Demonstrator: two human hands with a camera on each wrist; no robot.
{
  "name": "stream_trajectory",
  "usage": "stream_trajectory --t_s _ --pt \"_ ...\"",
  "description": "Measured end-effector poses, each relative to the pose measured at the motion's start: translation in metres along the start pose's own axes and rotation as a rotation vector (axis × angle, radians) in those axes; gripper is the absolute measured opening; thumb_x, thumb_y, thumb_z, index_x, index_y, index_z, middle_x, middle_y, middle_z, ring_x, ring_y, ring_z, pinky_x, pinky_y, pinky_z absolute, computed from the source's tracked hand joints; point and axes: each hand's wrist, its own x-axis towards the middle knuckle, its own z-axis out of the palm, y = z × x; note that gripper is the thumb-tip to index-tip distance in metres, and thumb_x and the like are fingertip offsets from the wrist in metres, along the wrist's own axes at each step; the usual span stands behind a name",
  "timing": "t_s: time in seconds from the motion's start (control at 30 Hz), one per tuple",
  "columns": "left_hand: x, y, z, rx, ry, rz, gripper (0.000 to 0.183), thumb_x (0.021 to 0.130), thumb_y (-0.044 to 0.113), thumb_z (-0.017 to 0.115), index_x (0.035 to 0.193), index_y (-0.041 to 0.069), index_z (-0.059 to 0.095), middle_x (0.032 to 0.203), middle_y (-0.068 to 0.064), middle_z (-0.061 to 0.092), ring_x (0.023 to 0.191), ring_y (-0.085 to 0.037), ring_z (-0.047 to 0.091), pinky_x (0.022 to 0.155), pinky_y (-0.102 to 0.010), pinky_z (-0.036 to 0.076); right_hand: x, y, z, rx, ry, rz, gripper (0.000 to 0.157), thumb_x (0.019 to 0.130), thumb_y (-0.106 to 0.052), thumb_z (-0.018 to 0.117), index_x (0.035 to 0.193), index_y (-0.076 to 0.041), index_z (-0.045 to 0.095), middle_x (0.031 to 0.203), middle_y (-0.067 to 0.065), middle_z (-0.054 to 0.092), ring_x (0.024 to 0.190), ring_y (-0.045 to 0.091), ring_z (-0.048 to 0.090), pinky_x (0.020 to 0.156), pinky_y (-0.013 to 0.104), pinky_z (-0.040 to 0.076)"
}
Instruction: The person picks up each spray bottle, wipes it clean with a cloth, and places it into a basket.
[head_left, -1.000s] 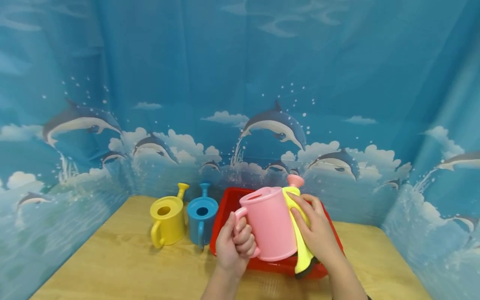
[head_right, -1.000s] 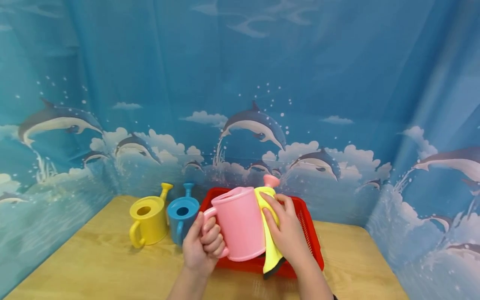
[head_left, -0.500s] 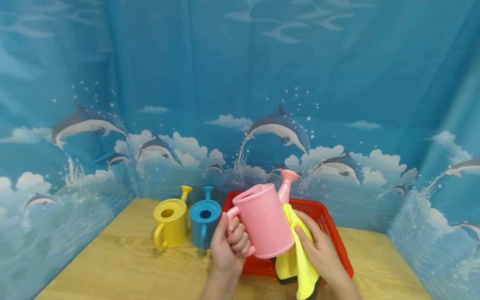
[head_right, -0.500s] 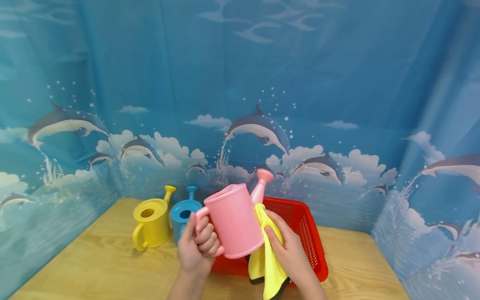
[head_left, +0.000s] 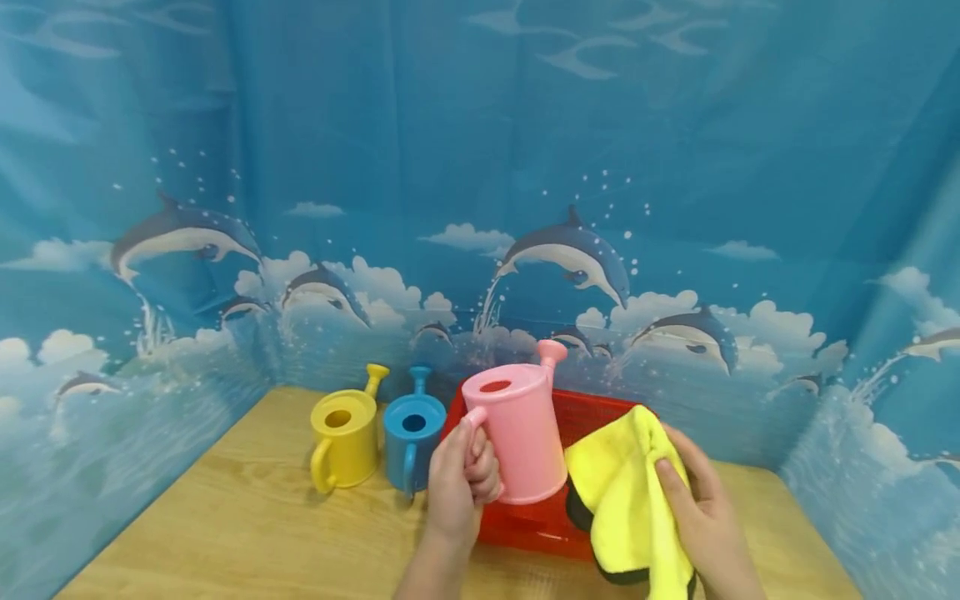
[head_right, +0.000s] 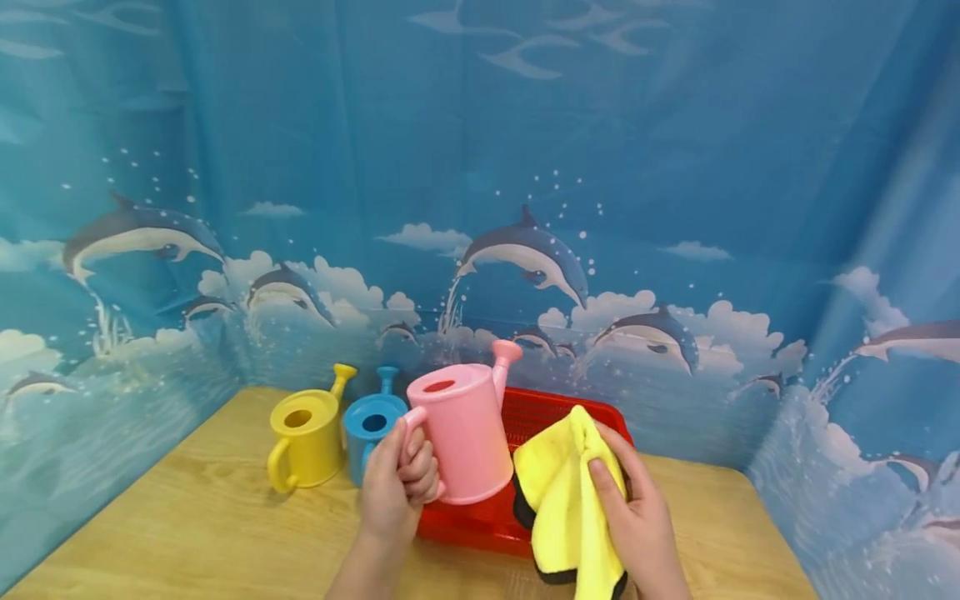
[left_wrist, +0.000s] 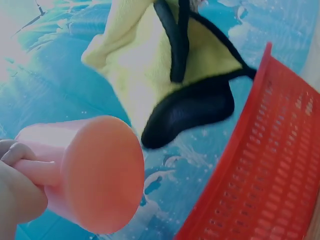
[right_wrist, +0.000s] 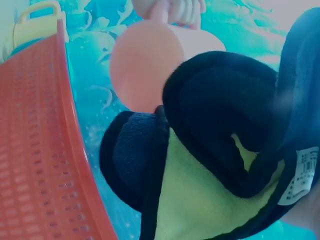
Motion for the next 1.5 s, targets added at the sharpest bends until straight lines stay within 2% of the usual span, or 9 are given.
stream_trajectory --t_s 0.2,0.33,0.47,0.57,0.77,0.97,1.1,1.3,1.5 --pt "0.002 0.000 0.001 0.205 0.062 0.045 0.041 0.100 0.027 0.031 0.068 0.003 0.027 0.049 -0.002 0.024 0.037 -0.015 0.018 0.036 -0.029 0.010 0.010 0.002 -0.010 0.078 0.093 -0.007 0.041 0.096 -0.015 0.045 0.136 -0.010 0.039 0.122 -0.007 0.046 0.094 0.004 0.055 0.068 0.017 0.050" --pt "0.002 -0.001 0.001 0.380 0.117 0.059 0.040 0.099 0.024 0.037 0.067 -0.001 0.032 0.049 -0.005 0.029 0.037 -0.013 0.024 0.035 -0.023 0.019 0.011 0.003 -0.012 0.117 0.133 -0.022 0.040 0.095 -0.012 0.046 0.134 -0.007 0.040 0.119 -0.008 0.049 0.093 0.004 0.055 0.067 0.016 0.049" --pt "0.001 -0.001 0.001 0.582 0.190 0.074 0.037 0.095 0.025 0.048 0.065 0.004 0.040 0.050 -0.006 0.036 0.041 -0.013 0.034 0.040 -0.023 0.031 0.011 0.002 -0.012 0.124 0.147 0.006 0.040 0.094 -0.013 0.047 0.134 -0.009 0.042 0.118 -0.007 0.050 0.092 0.004 0.055 0.067 0.017 0.050" --pt "0.000 0.000 -0.003 0.735 0.192 0.135 0.031 0.092 0.024 0.052 0.065 0.012 0.045 0.051 -0.002 0.042 0.047 -0.013 0.041 0.046 -0.024 0.039 0.011 0.000 -0.011 0.095 0.153 0.042 0.040 0.095 -0.017 0.048 0.134 -0.011 0.042 0.118 -0.007 0.050 0.091 0.005 0.056 0.067 0.018 0.050" --pt "0.002 -0.002 -0.013 0.965 0.120 0.371 0.027 0.087 0.015 0.058 0.065 0.018 0.043 0.052 0.007 0.043 0.052 -0.006 0.044 0.048 -0.022 0.044 0.012 0.001 -0.011 0.065 0.152 0.066 0.041 0.095 -0.021 0.048 0.135 -0.013 0.042 0.119 -0.007 0.049 0.091 0.006 0.056 0.067 0.020 0.051" --pt "0.007 -0.004 -0.022 1.230 0.063 0.665 0.030 0.081 0.015 0.063 0.063 0.017 0.040 0.050 0.007 0.036 0.046 0.000 0.033 0.045 -0.011 0.033 0.012 0.002 -0.011 0.033 0.157 0.058 0.040 0.095 -0.020 0.047 0.134 -0.013 0.042 0.119 -0.009 0.049 0.091 0.006 0.056 0.067 0.020 0.051" --pt "0.011 -0.005 -0.027 1.361 0.042 0.828 0.032 0.084 0.025 0.060 0.061 0.018 0.039 0.048 0.007 0.033 0.041 -0.001 0.028 0.043 -0.008 0.026 0.012 0.003 -0.011 0.004 0.152 0.058 0.040 0.095 -0.021 0.046 0.134 -0.014 0.042 0.118 -0.012 0.049 0.089 0.006 0.057 0.065 0.022 0.052" --pt "0.017 -0.008 -0.031 1.483 -0.080 1.026 0.043 0.091 0.048 0.049 0.061 0.019 0.038 0.047 0.009 0.031 0.040 -0.001 0.023 0.041 -0.008 0.017 0.011 0.006 -0.016 -0.080 0.140 0.063 0.040 0.097 -0.024 0.044 0.136 -0.017 0.040 0.120 -0.014 0.046 0.088 0.004 0.056 0.065 0.023 0.051" --pt "0.026 -0.012 -0.032 1.493 -0.173 1.237 0.043 0.088 0.043 0.054 0.057 0.019 0.038 0.047 0.009 0.031 0.040 -0.002 0.025 0.042 -0.010 0.014 0.012 0.007 -0.021 -0.154 0.164 0.080 0.041 0.097 -0.030 0.043 0.137 -0.020 0.039 0.127 0.000 0.045 0.091 0.002 0.055 0.068 0.021 0.050"
